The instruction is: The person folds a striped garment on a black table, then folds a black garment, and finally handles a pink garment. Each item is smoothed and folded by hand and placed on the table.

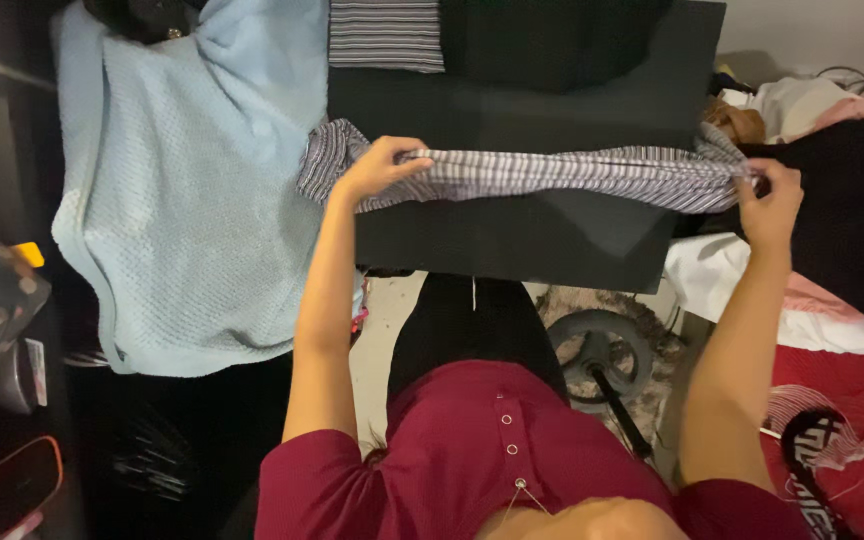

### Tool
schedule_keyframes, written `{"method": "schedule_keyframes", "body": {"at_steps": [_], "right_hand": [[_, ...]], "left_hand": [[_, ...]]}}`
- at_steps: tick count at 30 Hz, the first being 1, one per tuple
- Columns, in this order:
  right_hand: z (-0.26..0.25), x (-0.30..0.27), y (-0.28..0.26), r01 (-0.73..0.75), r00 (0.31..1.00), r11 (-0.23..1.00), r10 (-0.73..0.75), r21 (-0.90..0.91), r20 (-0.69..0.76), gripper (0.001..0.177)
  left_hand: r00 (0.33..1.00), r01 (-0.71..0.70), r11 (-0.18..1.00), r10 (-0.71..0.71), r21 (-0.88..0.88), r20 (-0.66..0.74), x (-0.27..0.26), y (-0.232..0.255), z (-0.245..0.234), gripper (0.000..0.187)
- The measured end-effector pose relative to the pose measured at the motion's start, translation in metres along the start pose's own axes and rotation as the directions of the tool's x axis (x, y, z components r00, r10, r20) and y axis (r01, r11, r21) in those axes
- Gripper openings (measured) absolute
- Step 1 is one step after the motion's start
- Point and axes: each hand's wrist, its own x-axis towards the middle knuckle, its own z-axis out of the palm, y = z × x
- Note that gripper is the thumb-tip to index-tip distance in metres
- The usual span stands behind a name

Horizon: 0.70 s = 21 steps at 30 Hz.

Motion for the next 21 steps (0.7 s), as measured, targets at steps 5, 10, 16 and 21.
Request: {"method": "schedule_keyframes", "body": {"at_steps": [5, 10, 16, 21], "right_hand": [[-0.033, -0.006, -0.020, 0.110, 0.982, 0.989, -0.093, -0.096, 0.163, 0.025], [-0.048, 0.000, -0.058, -0.142, 0.901, 0.986, 0.092, 0.088, 0.425, 0.024], [0.000, 0.033, -0.099, -0.251, 0.813, 0.965, 0.166, 0.078, 0.558, 0.029], [0.068, 0.048, -0.099, -0.072, 0.897, 0.967, 0.170, -0.244, 0.408, 0.052]], "left_hand": [[0.981, 0.189, 0.981, -0.187, -0.034, 0.060, -0.033, 0.014, -0.042, 0.033], [0.965, 0.258, 0.966, -0.259, 0.019, 0.048, -0.067, 0.006, -0.085, 0.036], [0.852, 0.523, 0.848, -0.522, 0.092, -0.027, -0.065, -0.078, -0.101, 0.043], [0.909, 0.412, 0.871, -0.369, 0.268, -0.197, -0.046, -0.174, -0.088, 0.053]]}}
